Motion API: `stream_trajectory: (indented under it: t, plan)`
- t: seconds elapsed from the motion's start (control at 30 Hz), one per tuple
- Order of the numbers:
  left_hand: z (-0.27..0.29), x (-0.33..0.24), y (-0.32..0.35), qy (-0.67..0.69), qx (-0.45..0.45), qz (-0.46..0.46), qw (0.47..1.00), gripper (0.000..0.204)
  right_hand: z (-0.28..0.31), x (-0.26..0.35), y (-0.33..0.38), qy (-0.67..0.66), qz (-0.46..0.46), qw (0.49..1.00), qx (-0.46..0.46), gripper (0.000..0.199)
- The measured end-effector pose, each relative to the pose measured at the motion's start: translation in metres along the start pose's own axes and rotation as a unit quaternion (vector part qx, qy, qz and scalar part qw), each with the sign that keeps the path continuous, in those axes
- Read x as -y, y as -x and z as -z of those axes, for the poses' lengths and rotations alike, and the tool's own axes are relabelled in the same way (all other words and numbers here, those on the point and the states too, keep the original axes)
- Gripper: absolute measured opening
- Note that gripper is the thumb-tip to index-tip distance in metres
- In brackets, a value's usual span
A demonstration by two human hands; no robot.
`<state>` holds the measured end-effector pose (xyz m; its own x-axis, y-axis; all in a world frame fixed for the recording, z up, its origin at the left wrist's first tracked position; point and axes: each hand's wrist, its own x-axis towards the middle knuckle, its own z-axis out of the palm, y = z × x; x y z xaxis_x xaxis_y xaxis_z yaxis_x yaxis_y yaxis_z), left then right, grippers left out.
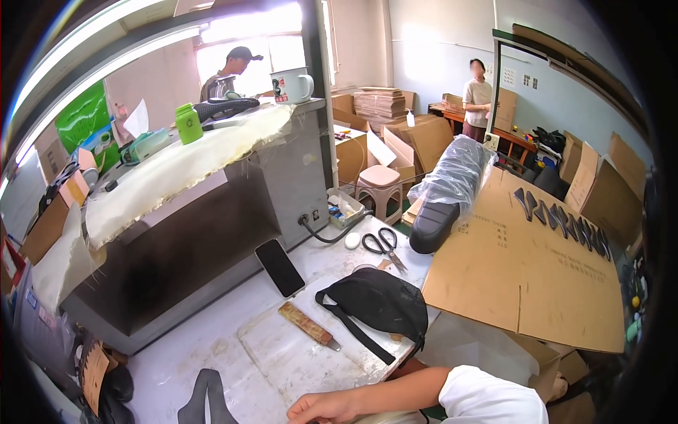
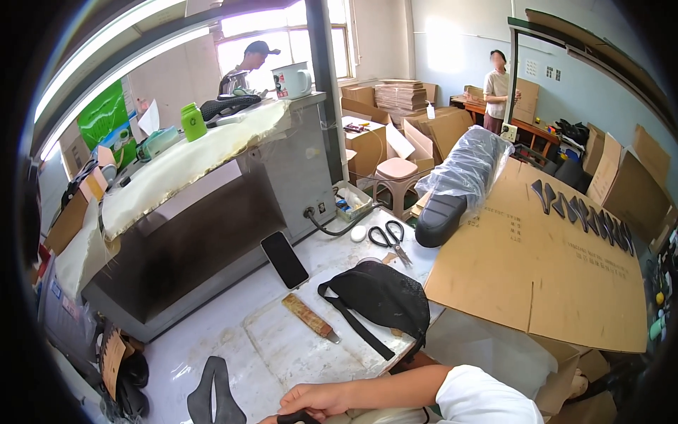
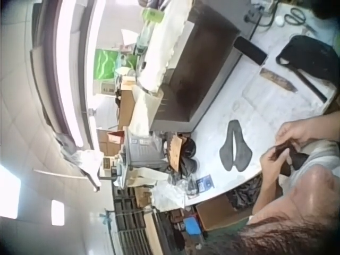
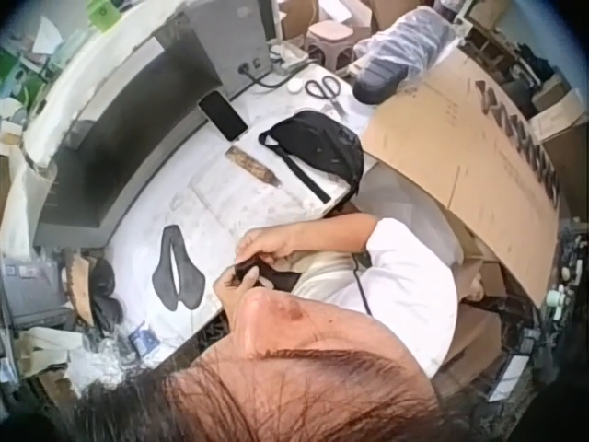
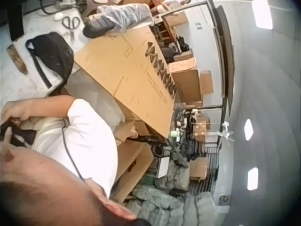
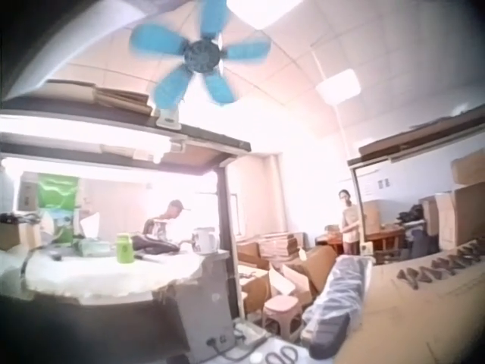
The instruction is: Assembling and inspecting bicycle saddle components at a workbench.
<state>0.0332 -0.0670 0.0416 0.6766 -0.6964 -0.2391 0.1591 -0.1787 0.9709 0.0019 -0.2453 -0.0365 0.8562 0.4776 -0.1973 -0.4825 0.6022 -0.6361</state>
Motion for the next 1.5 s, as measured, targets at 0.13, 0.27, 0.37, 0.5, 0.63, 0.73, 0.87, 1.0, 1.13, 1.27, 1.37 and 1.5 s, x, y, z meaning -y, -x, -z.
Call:
stream_trajectory:
  t: [0.13, 0.27, 0.37, 0.5, 0.63, 0.73, 0.87, 1.0, 1.13, 1.27, 1.37, 1.5]
  plan:
    - [-0.001, 0.013, -0.001, 0.124, -0.084, -0.012, 0.989, 0.015, -0.033, 0.012, 0.020, 0.312, 0.249, 0.910, -0.114, 0.031]
    - [0.006, 0.025, -0.001, 0.133, -0.071, -0.021, 0.988, 0.016, -0.062, 0.037, 0.034, 0.526, 0.297, 0.781, -0.159, 0.028]
    - [0.004, 0.026, -0.001, 0.159, -0.086, -0.031, 0.983, 0.015, -0.034, 0.025, 0.021, 0.353, 0.176, 0.916, -0.070, 0.029]
    - [0.008, 0.039, -0.024, 0.303, -0.069, -0.030, 0.950, 0.034, -0.037, 0.004, 0.007, 0.314, 0.288, 0.885, -0.188, 0.028]
    - [0.006, 0.052, -0.036, 0.395, -0.047, 0.021, 0.917, 0.022, -0.020, 0.000, 0.018, 0.160, 0.171, 0.954, -0.188, 0.025]
    - [0.010, 0.059, -0.037, 0.377, -0.074, 0.018, 0.923, 0.020, -0.024, 0.012, 0.019, 0.467, 0.224, 0.833, -0.194, 0.024]
    - [0.009, 0.067, -0.038, 0.460, 0.009, 0.074, 0.885, 0.020, -0.015, -0.013, 0.011, 0.379, 0.256, 0.861, -0.221, 0.021]
    - [0.001, 0.061, -0.038, 0.491, -0.011, 0.067, 0.868, 0.017, -0.009, -0.012, 0.023, 0.254, 0.182, 0.929, -0.200, 0.025]
    - [-0.002, 0.060, -0.035, 0.436, -0.057, 0.014, 0.898, 0.016, -0.018, -0.003, 0.027, 0.199, 0.115, 0.966, -0.119, 0.027]
    - [-0.004, 0.057, -0.040, 0.467, -0.040, 0.031, 0.883, 0.015, -0.011, -0.017, 0.030, 0.083, 0.088, 0.982, -0.146, 0.024]
    - [-0.006, 0.056, -0.039, 0.463, -0.050, 0.034, 0.884, 0.014, 0.010, -0.023, 0.034, 0.134, 0.112, 0.981, -0.081, 0.022]
    - [0.000, 0.058, -0.038, 0.449, -0.055, 0.023, 0.892, 0.014, 0.007, -0.018, 0.037, 0.309, 0.133, 0.941, -0.027, 0.026]
